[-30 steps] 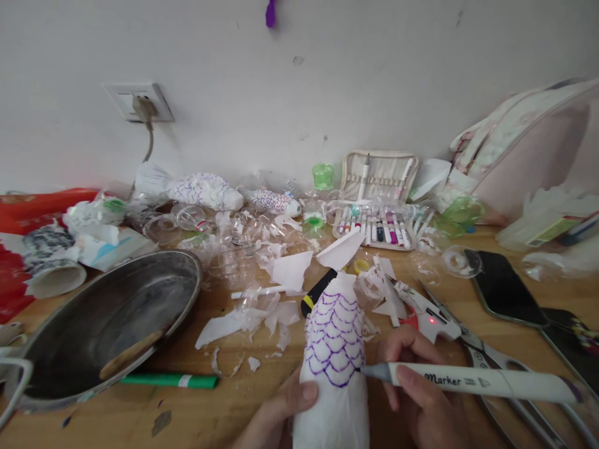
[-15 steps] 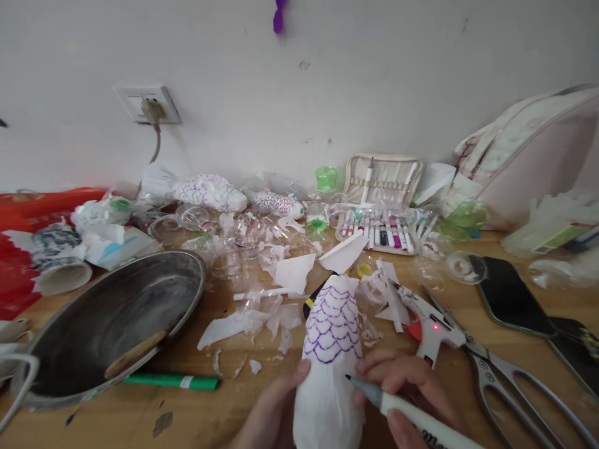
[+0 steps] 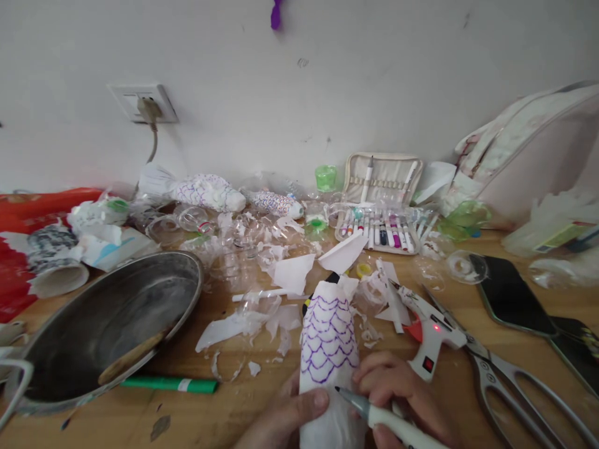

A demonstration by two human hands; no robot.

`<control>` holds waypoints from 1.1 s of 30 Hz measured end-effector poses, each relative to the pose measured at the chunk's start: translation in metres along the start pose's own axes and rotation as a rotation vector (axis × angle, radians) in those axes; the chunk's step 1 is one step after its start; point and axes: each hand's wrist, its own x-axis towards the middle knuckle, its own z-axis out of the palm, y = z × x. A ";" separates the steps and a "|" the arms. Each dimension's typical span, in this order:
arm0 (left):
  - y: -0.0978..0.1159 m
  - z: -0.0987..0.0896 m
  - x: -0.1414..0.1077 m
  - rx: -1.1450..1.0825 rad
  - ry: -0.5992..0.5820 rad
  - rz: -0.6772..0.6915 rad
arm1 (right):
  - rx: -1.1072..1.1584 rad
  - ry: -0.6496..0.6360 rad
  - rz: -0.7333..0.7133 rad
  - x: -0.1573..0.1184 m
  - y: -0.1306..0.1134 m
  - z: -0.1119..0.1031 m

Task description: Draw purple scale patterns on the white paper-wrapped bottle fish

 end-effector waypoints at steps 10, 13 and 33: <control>-0.002 0.005 0.000 -0.037 0.010 0.034 | -0.103 0.078 0.081 -0.002 -0.003 0.008; -0.002 0.004 -0.001 -0.054 0.007 0.039 | -0.136 0.058 0.091 -0.002 -0.001 0.006; -0.008 -0.003 0.002 -0.060 -0.035 0.066 | 0.052 0.035 0.298 0.002 -0.004 -0.001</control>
